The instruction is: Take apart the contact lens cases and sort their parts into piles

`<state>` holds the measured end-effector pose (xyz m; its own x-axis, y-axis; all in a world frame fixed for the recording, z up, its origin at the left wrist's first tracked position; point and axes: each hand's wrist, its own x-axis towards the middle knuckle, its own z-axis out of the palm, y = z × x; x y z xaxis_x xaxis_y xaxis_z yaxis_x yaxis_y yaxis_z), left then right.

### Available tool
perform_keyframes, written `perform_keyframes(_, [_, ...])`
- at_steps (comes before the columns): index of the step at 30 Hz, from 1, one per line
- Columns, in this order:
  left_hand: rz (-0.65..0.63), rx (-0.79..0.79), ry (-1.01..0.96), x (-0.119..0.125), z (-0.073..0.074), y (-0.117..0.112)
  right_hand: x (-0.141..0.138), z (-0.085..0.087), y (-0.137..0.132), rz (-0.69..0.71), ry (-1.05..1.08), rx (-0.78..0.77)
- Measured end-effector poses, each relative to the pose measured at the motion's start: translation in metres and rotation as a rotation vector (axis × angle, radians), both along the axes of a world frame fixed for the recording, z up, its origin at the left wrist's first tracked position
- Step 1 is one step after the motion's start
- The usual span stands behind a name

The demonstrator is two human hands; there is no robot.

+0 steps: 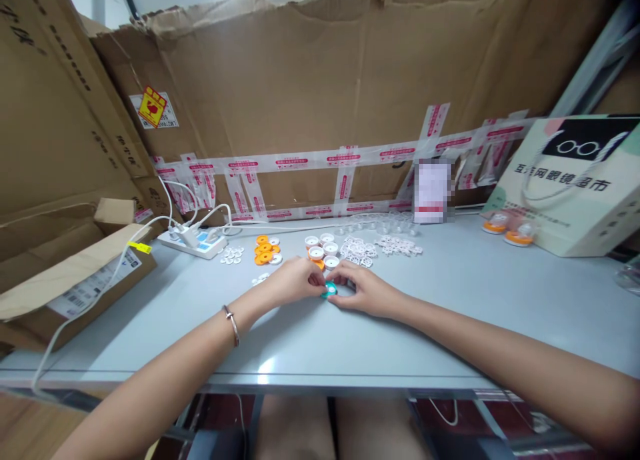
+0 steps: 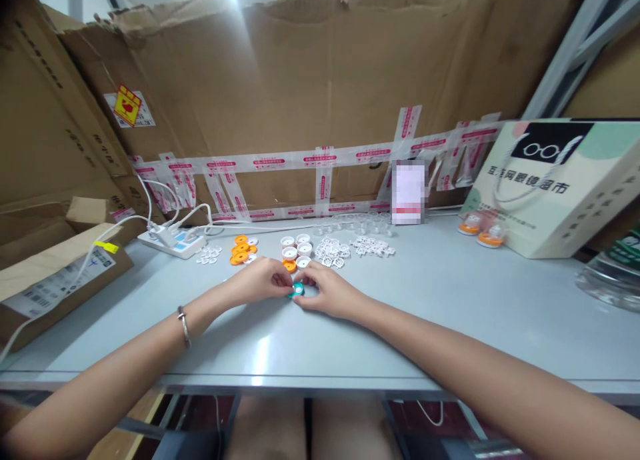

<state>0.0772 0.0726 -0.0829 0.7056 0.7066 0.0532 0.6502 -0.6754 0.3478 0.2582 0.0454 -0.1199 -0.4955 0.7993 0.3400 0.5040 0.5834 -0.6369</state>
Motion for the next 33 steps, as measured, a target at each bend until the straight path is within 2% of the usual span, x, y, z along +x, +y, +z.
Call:
perform_keyframes(8, [-0.081, 0.296, 0.224, 0.005, 0.002, -0.013, 0.0, 0.0, 0.001, -0.009, 0.0, 0.018])
perform_keyframes(16, [-0.074, 0.454, 0.303, 0.008, -0.003, -0.022, -0.001, 0.0, -0.001, -0.004, -0.01, 0.015])
perform_keyframes(19, [-0.009, 0.489, 0.24, -0.01, 0.005, -0.021, -0.001, 0.001, -0.002, -0.004, -0.018, -0.015])
perform_keyframes(23, [0.028, 0.466, 0.128, -0.06, 0.014, -0.022, -0.001, 0.002, -0.003, -0.022, -0.045, -0.043])
perform_keyframes(27, [0.16, 0.419, 0.05, -0.104, 0.009, -0.022, -0.001, 0.002, -0.002, -0.017, -0.037, -0.042])
perform_keyframes(29, [0.189, 0.395, 0.054, -0.112, 0.004, -0.022, -0.001, 0.002, -0.002, -0.018, -0.04, -0.039])
perform_keyframes(33, [0.184, 0.393, 0.087, -0.109, 0.001, -0.023, -0.001, 0.002, -0.002, -0.023, -0.041, -0.027])
